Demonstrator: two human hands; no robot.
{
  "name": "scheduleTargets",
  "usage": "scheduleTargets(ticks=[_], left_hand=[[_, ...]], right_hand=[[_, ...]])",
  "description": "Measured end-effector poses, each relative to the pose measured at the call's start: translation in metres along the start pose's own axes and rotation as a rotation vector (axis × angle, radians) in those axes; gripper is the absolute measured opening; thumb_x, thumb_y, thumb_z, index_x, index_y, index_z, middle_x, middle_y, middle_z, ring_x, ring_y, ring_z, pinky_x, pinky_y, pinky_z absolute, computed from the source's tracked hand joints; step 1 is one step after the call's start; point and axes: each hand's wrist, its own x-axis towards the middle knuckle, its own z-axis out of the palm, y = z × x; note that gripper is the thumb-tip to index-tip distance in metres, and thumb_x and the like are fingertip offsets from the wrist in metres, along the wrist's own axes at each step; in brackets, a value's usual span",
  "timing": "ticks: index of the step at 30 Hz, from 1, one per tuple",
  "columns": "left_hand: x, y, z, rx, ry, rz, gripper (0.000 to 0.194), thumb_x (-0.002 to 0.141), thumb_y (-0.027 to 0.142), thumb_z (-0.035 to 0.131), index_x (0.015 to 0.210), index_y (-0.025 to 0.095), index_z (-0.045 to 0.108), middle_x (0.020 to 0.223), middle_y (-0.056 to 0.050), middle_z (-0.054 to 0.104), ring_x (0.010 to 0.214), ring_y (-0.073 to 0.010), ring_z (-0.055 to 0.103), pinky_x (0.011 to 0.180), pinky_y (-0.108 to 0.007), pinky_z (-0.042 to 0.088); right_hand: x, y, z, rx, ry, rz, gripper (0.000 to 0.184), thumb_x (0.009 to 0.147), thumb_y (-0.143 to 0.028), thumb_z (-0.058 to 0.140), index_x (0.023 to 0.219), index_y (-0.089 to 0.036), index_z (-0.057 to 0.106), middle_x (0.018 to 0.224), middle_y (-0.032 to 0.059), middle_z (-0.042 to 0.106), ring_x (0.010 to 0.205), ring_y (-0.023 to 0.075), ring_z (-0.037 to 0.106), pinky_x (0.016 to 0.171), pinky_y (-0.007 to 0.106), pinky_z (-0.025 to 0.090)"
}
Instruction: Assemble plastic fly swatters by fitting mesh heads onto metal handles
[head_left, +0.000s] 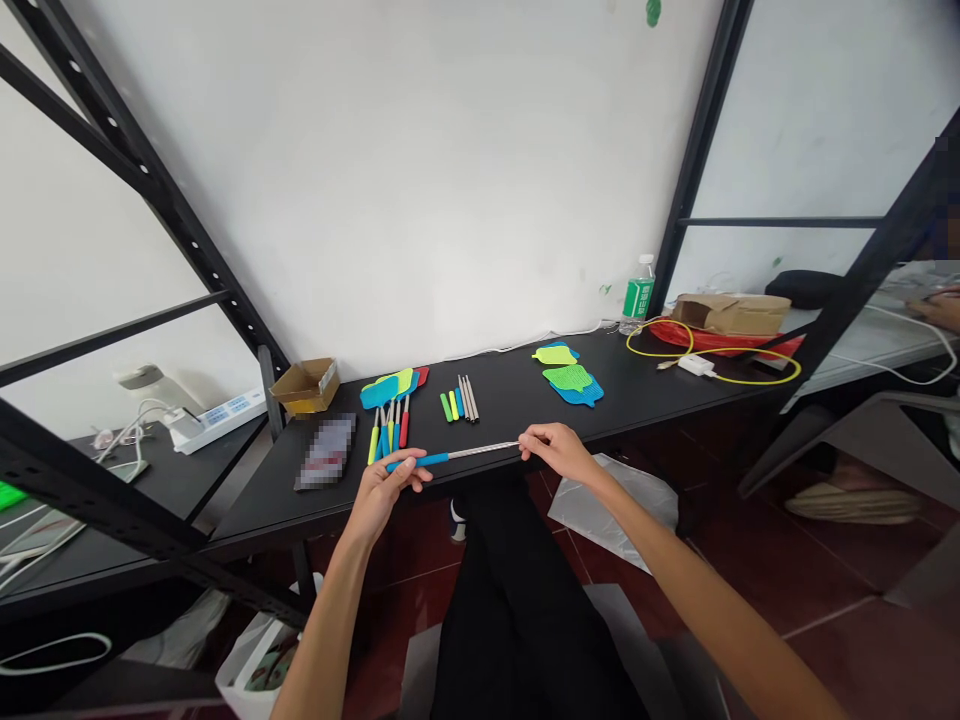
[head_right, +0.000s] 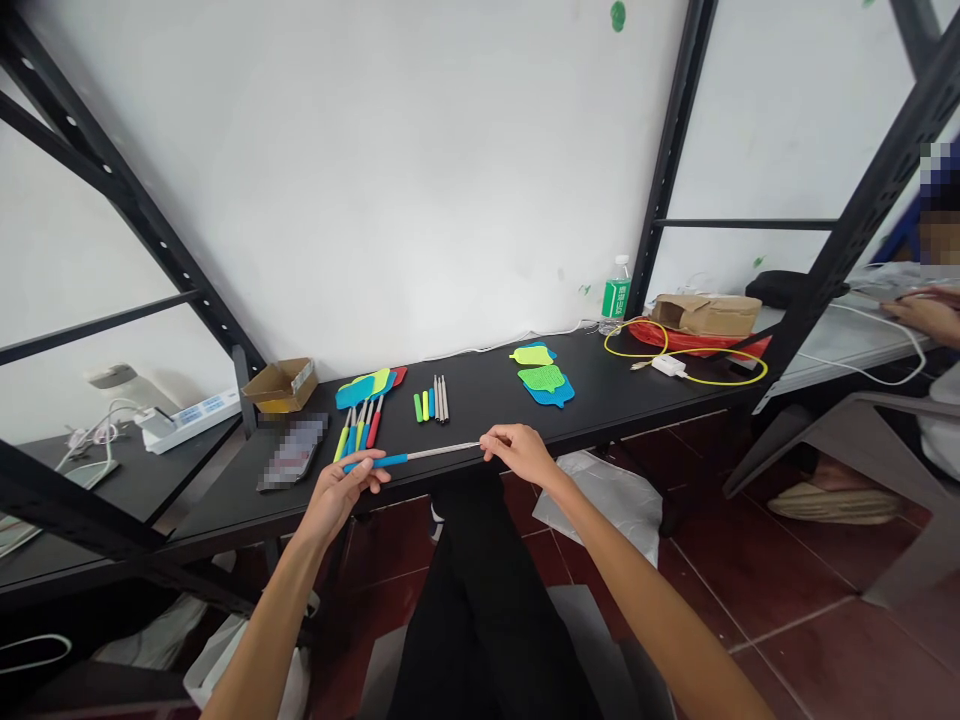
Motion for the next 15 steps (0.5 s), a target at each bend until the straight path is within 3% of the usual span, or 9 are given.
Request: scheduleTargets(ticks=[5, 10, 15], left_hand=[[0.0003, -0.0007, -0.0006, 0.012, 0.004, 0.003, 0.039, 0.083, 0.043, 0.075, 0.106, 0.011, 0.073, 0.078, -0.010, 0.075, 0.063, -0.0159, 0.060, 0.066, -0.030, 0.050], [0.0011, -0.0023, -0.0019, 0.004, 0.001, 0.006, 0.038, 0.084, 0.043, 0.075, 0.106, 0.012, 0.073, 0.078, -0.010, 0.075, 0.063, -0.0162, 0.060, 0.066, -0.030, 0.050], [0.0007, -0.0008, -0.0008, 0.005, 0.004, 0.002, 0.039, 0.083, 0.043, 0.075, 0.105, 0.012, 0.073, 0.077, -0.009, 0.074, 0.062, -0.0161, 0.061, 0.065, -0.029, 0.050]], right_hand=[[0.0007, -0.0002, 0.0007, 0.092, -0.017, 0.022, 0.027, 0.086, -0.047, 0.063, 0.099, -0.024, 0.067, 0.078, -0.0009, 0.075, 0.061, 0.0155, 0.057, 0.064, 0.028, 0.040], [0.0006, -0.0004, 0.0012, 0.094, -0.019, 0.014, 0.018, 0.085, -0.041, 0.063, 0.089, -0.024, 0.065, 0.077, -0.0011, 0.074, 0.059, 0.0144, 0.056, 0.063, 0.028, 0.040], [0.0000, -0.0004, 0.0006, 0.063, -0.017, 0.009, 0.025, 0.089, -0.044, 0.059, 0.081, -0.023, 0.069, 0.074, -0.0003, 0.073, 0.059, 0.0145, 0.056, 0.061, 0.027, 0.037]])
